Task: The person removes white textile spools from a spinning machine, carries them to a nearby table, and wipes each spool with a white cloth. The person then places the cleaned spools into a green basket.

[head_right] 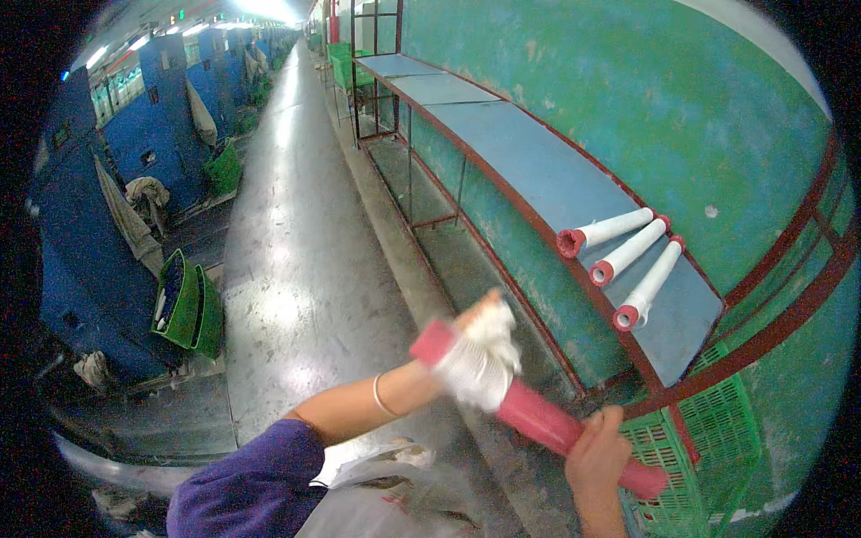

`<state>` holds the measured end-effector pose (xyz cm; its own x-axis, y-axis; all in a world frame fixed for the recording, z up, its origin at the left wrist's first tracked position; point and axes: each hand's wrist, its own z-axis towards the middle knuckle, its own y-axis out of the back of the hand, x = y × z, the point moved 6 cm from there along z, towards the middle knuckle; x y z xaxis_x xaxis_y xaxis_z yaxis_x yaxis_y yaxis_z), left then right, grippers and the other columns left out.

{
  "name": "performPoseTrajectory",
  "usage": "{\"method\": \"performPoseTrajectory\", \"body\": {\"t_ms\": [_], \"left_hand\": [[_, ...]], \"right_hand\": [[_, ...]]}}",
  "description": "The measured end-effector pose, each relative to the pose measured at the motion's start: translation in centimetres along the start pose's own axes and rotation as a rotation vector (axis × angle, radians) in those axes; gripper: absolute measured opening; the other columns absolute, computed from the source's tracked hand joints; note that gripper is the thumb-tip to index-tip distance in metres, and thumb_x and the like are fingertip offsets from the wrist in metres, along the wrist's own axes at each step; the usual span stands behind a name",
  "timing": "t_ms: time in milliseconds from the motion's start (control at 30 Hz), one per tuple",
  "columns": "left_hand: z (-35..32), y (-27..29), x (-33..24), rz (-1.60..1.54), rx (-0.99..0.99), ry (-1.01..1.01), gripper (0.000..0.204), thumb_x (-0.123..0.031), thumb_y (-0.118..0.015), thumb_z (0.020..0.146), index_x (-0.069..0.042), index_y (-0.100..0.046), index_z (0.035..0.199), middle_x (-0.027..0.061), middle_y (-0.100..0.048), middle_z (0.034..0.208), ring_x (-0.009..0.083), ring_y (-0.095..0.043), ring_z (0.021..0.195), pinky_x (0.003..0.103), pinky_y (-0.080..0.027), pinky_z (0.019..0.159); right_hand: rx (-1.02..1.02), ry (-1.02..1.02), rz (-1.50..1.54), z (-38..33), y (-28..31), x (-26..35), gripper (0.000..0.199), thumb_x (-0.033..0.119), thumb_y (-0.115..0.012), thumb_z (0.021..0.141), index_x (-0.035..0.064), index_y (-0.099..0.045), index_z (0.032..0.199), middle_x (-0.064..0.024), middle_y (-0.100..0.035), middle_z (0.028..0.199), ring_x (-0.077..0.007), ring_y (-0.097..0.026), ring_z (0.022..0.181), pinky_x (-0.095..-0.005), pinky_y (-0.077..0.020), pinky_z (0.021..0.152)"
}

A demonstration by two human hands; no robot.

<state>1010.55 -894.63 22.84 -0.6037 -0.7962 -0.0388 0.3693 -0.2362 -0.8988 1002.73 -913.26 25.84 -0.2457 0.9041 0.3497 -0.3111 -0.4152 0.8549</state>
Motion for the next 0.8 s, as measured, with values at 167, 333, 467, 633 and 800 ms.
{"method": "performPoseTrajectory", "body": {"t_ms": [167,333,467,633,800], "left_hand": [[-2.2,0.5,-2.0,0.367,-0.340,-0.805,0.044,-0.045,-0.042,0.090,-0.006,-0.048,0.110,0.0095,-0.059,0.101,0.0214,-0.057,0.095,0.036,-0.045,0.085],[-2.7,0.6,-3.0,0.818,-0.643,-0.782,0.042,-0.006,-0.065,0.076,-0.006,-0.040,0.110,0.0071,-0.057,0.091,0.0156,-0.059,0.073,0.030,-0.051,0.061],[-1.8,0.3,-4.0,0.787,-0.627,-0.753,0.042,-0.007,-0.065,0.076,-0.006,-0.039,0.109,0.0074,-0.056,0.090,0.0164,-0.059,0.071,0.030,-0.051,0.059],[-1.2,-0.3,-4.0,0.944,-0.616,-0.878,0.043,-0.009,-0.064,0.077,-0.006,-0.038,0.111,0.0082,-0.055,0.092,0.0180,-0.059,0.072,0.030,-0.052,0.058],[2.2,0.9,-3.4,0.701,-0.524,-0.554,0.047,-0.006,-0.065,0.076,-0.006,-0.037,0.114,0.0066,-0.056,0.092,0.0161,-0.059,0.074,0.029,-0.052,0.061]], "right_hand": [[-0.070,-0.074,0.038,1.8,-4.8,-1.2,0.016,0.016,-0.034,0.090,0.0034,-0.044,0.087,-0.0235,-0.054,0.066,-0.0443,-0.052,0.065,-0.0487,-0.0381,0.057],[0.685,-0.489,1.151,-2.5,-12.9,-0.3,0.022,0.015,-0.039,0.086,-0.0015,-0.054,0.087,-0.0150,-0.059,0.068,-0.0258,-0.059,0.057,-0.0335,-0.0491,0.055],[0.750,-0.627,1.376,-5.5,-13.0,-0.5,0.031,0.027,-0.041,0.085,-0.0016,-0.055,0.086,-0.0172,-0.059,0.065,-0.0259,-0.059,0.055,-0.0337,-0.0498,0.054],[0.930,-0.708,1.329,-6.4,-11.4,-1.4,0.040,0.036,-0.037,0.085,-0.0007,-0.052,0.089,-0.0221,-0.059,0.069,-0.0293,-0.058,0.057,-0.0372,-0.0481,0.054],[0.970,-0.898,1.377,-9.0,-11.6,-1.8,0.044,0.042,-0.038,0.086,0.0012,-0.052,0.083,-0.0201,-0.058,0.066,-0.0263,-0.056,0.051,-0.0366,-0.0458,0.048]]}}
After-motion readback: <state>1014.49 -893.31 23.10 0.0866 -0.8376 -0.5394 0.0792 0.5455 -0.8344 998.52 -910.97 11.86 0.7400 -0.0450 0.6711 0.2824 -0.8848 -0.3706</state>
